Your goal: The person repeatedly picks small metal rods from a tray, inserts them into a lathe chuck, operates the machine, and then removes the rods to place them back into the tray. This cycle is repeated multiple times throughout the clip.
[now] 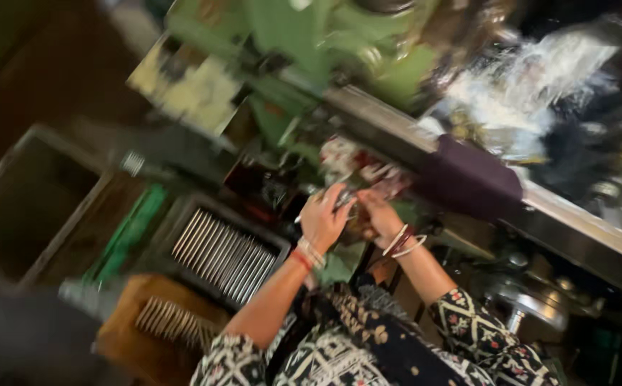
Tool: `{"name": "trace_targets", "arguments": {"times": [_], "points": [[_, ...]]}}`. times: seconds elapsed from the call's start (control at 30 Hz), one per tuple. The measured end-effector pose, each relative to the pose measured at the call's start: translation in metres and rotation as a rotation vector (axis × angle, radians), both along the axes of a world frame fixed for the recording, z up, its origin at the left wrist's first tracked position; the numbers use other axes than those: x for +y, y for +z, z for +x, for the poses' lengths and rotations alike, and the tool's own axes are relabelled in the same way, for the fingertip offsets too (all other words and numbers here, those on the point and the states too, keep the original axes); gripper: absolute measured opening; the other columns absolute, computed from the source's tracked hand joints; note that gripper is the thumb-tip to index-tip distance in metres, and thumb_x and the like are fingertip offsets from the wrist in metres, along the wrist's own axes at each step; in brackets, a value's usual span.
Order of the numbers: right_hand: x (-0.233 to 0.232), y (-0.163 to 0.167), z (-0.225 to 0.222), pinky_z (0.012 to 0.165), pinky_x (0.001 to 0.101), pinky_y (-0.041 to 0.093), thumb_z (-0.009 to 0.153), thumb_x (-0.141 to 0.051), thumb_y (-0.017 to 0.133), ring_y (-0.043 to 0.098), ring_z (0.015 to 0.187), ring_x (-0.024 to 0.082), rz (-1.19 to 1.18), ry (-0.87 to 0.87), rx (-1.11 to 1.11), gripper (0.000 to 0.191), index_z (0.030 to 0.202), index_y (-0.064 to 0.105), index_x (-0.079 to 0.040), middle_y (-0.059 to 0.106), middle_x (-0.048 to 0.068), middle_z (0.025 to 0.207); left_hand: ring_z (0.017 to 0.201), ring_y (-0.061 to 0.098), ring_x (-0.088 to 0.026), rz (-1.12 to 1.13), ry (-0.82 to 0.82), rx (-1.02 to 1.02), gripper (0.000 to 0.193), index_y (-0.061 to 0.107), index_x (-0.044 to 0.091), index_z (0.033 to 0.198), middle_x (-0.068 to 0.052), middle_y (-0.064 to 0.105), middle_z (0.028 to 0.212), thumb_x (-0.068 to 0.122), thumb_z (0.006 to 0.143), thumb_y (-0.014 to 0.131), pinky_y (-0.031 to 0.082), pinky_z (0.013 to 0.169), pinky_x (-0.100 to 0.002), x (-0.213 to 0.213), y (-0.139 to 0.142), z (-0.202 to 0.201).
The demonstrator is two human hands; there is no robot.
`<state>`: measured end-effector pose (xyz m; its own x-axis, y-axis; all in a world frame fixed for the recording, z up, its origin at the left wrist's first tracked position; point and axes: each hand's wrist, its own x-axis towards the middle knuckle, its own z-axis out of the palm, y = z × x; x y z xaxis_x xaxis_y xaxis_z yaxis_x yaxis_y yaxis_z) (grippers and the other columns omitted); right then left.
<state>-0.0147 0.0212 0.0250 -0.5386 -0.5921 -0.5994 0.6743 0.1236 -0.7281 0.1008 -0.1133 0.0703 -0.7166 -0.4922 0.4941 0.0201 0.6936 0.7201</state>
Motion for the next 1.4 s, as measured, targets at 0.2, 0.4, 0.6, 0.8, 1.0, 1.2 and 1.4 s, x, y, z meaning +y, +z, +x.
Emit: {"name": "trace_targets", "arguments": {"times": [0.2,0.4,0.6,0.8,1.0,1.2,1.4], "points": [[-0.036,0.01,0.038,0.038,0.0211,0.017,0.107,-0.039,0.049,0.029,0.046,0.004,0.026,0.131,-0.106,0.02,0.095,0.052,-0.024,0.039,-0.009,0.065,0.075,0.065,-0.036,-0.054,0.046,-0.068,0.038,0.062,0.011,0.123,-0.012,0.069,0.087,0.033,0.095,0.071,0.051,0.066,-0.047,-0.032,-0.007,0.05],[-0.04,0.02,0.045,0.036,0.021,0.021,0.107,-0.034,0.044,0.028,0.045,0.005,-0.094,0.586,-0.32,0.022,0.096,0.057,-0.019,0.039,-0.007,0.062,0.073,0.065,-0.035,-0.375,-0.122,0.0,0.037,0.061,0.014,0.118,-0.012,0.067,0.085,0.036,0.092,0.073,0.052,0.063,-0.045,-0.077,-0.017,0.092],[-0.061,-0.029,0.077,0.075,0.0245,0.044,0.108,-0.015,0.054,0.05,0.084,0.006,-0.051,0.127,0.954,0.011,0.103,0.061,-0.009,0.057,-0.002,0.092,0.083,0.069,-0.037,0.358,0.256,-0.178,0.04,0.057,0.014,0.121,-0.014,0.071,0.089,0.045,0.097,0.068,0.053,0.071,-0.048,-0.035,-0.009,0.074],[-0.074,-0.063,0.078,0.052,0.0272,0.033,0.111,-0.024,0.056,0.039,0.062,0.009,-0.137,-0.32,0.59,0.009,0.104,0.058,-0.018,0.046,-0.004,0.078,0.088,0.071,-0.041,0.788,0.207,-0.33,0.042,0.058,0.006,0.111,-0.021,0.072,0.092,0.038,0.086,0.067,0.054,0.079,-0.049,-0.032,-0.04,0.084],[-0.019,-0.067,0.04,0.043,0.0239,0.023,0.111,-0.033,0.06,0.029,0.051,0.007,-0.121,-0.368,0.279,0.011,0.106,0.054,-0.025,0.034,-0.006,0.065,0.092,0.063,-0.042,0.058,0.571,-0.591,0.027,0.073,0.011,0.106,-0.022,0.065,0.096,0.005,0.082,0.063,0.051,0.08,-0.052,-0.159,-0.108,0.176],[0.036,-0.083,0.036,0.044,0.0232,0.021,0.111,-0.039,0.057,0.023,0.051,0.006,-0.093,-0.414,0.195,0.019,0.103,0.057,-0.022,0.031,-0.007,0.064,0.098,0.063,-0.044,-0.025,0.665,-0.561,0.015,0.076,0.013,0.096,-0.021,0.066,0.104,0.009,0.082,0.071,0.052,0.084,-0.051,-0.221,-0.145,0.223],[0.053,-0.079,0.027,0.044,0.0226,0.02,0.112,-0.041,0.058,0.023,0.05,0.006,-0.04,-0.479,0.127,0.021,0.101,0.054,-0.022,0.029,-0.007,0.063,0.094,0.062,-0.04,-0.045,0.776,-0.327,0.027,0.073,0.008,0.102,-0.019,0.068,0.093,-0.002,0.079,0.063,0.049,0.086,-0.049,-0.217,-0.131,0.293]]}}
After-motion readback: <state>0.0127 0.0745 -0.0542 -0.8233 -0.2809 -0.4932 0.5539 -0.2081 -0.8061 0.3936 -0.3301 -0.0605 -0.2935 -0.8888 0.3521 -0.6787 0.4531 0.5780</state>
